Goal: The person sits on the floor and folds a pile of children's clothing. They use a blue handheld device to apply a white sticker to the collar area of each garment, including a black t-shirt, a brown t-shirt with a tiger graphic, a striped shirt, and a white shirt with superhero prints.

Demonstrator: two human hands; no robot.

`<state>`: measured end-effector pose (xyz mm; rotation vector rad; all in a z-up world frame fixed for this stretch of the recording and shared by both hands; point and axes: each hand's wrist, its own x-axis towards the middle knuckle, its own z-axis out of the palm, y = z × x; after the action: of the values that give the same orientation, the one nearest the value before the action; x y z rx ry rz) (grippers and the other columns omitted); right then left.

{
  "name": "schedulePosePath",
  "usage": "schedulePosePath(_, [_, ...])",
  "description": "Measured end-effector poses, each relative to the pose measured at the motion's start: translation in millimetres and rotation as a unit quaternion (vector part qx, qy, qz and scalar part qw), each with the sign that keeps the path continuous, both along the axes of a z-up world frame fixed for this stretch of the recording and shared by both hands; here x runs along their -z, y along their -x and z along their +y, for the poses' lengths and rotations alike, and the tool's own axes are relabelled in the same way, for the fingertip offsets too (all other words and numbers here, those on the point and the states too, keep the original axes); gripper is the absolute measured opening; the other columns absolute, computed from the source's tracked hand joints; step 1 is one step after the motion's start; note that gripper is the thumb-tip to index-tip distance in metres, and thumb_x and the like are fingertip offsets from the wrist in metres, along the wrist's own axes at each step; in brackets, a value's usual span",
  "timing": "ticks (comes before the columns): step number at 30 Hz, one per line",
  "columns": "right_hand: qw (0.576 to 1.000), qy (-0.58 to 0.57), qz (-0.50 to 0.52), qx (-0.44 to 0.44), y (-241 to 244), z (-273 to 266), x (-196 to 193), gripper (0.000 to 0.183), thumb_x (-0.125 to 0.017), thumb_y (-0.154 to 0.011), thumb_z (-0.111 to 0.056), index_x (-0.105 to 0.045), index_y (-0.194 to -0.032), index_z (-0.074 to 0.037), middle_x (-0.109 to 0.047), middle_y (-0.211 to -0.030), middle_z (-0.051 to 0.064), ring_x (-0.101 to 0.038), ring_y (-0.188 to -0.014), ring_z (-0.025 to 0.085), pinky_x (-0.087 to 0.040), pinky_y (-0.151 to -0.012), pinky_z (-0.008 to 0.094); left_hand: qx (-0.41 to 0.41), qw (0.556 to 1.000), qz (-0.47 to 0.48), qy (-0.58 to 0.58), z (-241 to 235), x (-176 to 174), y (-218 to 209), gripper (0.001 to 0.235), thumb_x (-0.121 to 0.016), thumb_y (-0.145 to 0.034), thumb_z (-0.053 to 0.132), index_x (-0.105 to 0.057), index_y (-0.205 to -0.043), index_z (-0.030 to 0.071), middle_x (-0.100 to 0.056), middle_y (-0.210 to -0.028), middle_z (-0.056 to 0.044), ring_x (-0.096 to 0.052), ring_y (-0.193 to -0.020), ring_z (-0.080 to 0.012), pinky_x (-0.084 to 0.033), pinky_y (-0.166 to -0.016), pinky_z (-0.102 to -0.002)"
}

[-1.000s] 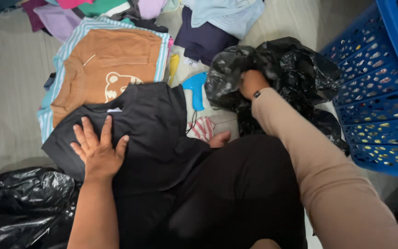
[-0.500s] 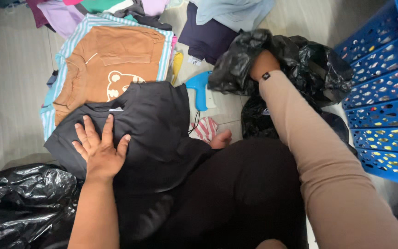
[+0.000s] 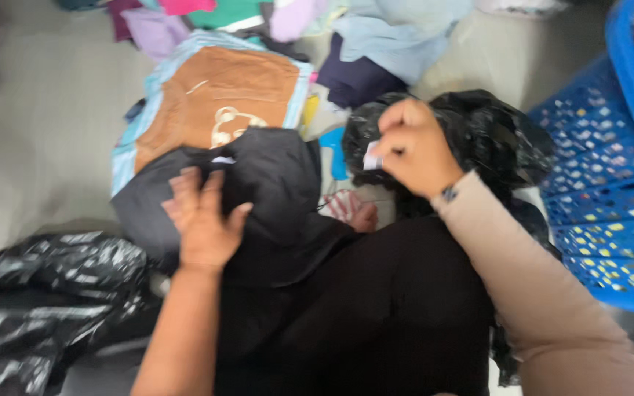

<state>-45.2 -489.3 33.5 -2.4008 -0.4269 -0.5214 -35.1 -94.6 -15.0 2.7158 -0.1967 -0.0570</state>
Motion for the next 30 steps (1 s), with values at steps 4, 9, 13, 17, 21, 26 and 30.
schedulePosePath(4, [0.984, 0.019, -0.112, -0.135, 21.7, 68.7, -16.8, 0.012, -0.072, -0.091, -0.019, -0.076, -0.080, -0.021, -0.067, -0.097, -0.001, -0.064, -0.087, 0.023, -0.053, -0.080, 0.035, 0.044, 0.900, 0.030, 0.432, -39.5, -22.3, 41.6, 0.040, -0.080, -0.089, 0.026, -0.071, -0.124, 0.007, -0.073, -0.117, -0.015, -0.065, -0.121, -0.0323, -0.049, -0.106, -0.046])
schedulePosePath(9, [0.977, -0.003, -0.032, -0.213, 35.5, 129.4, -7.8, 0.013, -0.065, -0.088, -0.007, -0.073, -0.092, -0.016, -0.069, -0.097, -0.001, -0.067, -0.093, 0.025, -0.056, -0.078, 0.035, -0.078, 0.623, 0.252, 0.736, -73.1, -20.3, 66.6, 0.039, -0.082, -0.085, 0.009, -0.073, -0.122, -0.001, -0.076, -0.106, -0.020, -0.076, -0.095, -0.0266, -0.065, -0.083, -0.041])
schedulePosePath(13, [0.983, 0.086, -0.004, -0.163, 18.6, 163.0, -30.7, 0.033, -0.059, -0.083, 0.001, -0.071, -0.108, -0.018, -0.067, -0.105, 0.001, -0.069, -0.100, 0.024, -0.058, -0.084, 0.037, -0.199, 0.587, 0.226, 0.751, -53.0, -19.5, 46.6, 0.020, -0.077, -0.085, -0.003, -0.075, -0.105, 0.000, -0.077, -0.100, -0.022, -0.078, -0.087, -0.0316, -0.066, -0.078, -0.044])
schedulePosePath(17, [0.989, 0.133, 0.063, -0.006, -68.0, 98.1, 51.8, 0.044, -0.068, -0.073, -0.002, -0.070, -0.115, -0.013, -0.064, -0.084, 0.008, -0.067, -0.092, 0.034, -0.055, -0.085, 0.047, -0.259, 0.586, 0.200, 0.741, -29.1, -2.0, 21.9, 0.018, -0.075, -0.088, 0.000, -0.075, -0.106, 0.003, -0.077, -0.097, -0.016, -0.078, -0.080, -0.0256, -0.067, -0.073, -0.040])
schedulePosePath(21, [0.917, -0.062, 0.332, 0.211, -116.7, 42.2, 120.7, 0.028, -0.073, -0.068, -0.009, -0.077, -0.093, -0.022, -0.072, -0.076, 0.006, -0.072, -0.060, 0.025, -0.062, -0.049, 0.035, -0.267, 0.613, 0.179, 0.722, -21.6, -16.0, 13.5, 0.023, -0.076, -0.086, -0.003, -0.076, -0.109, 0.002, -0.072, -0.092, -0.011, -0.074, -0.077, -0.0184, -0.068, -0.074, -0.034])
schedulePosePath(26, [0.783, 0.329, 0.509, 0.137, -140.9, -1.3, 243.7, 0.094, -0.055, -0.087, -0.078, -0.073, -0.125, 0.006, -0.067, -0.136, 0.024, -0.061, -0.130, 0.034, -0.050, -0.107, 0.045, -0.274, 0.622, 0.162, 0.715, -18.3, 7.7, 9.6, 0.026, -0.081, -0.082, -0.003, -0.072, -0.106, 0.003, -0.065, -0.085, -0.004, -0.070, -0.069, -0.0129, -0.068, -0.064, -0.027])
schedulePosePath(30, [0.764, 0.318, 0.531, 0.180, -80.9, 90.9, 102.4, 0.089, -0.059, -0.085, -0.072, -0.070, -0.129, 0.004, -0.067, -0.138, 0.020, -0.060, -0.133, 0.032, -0.049, -0.109, 0.044, -0.269, 0.633, 0.155, 0.709, -17.7, 12.4, 2.9, 0.020, -0.081, -0.083, 0.000, -0.072, -0.101, 0.004, -0.065, -0.083, -0.004, -0.069, -0.066, -0.0110, -0.068, -0.061, -0.026])
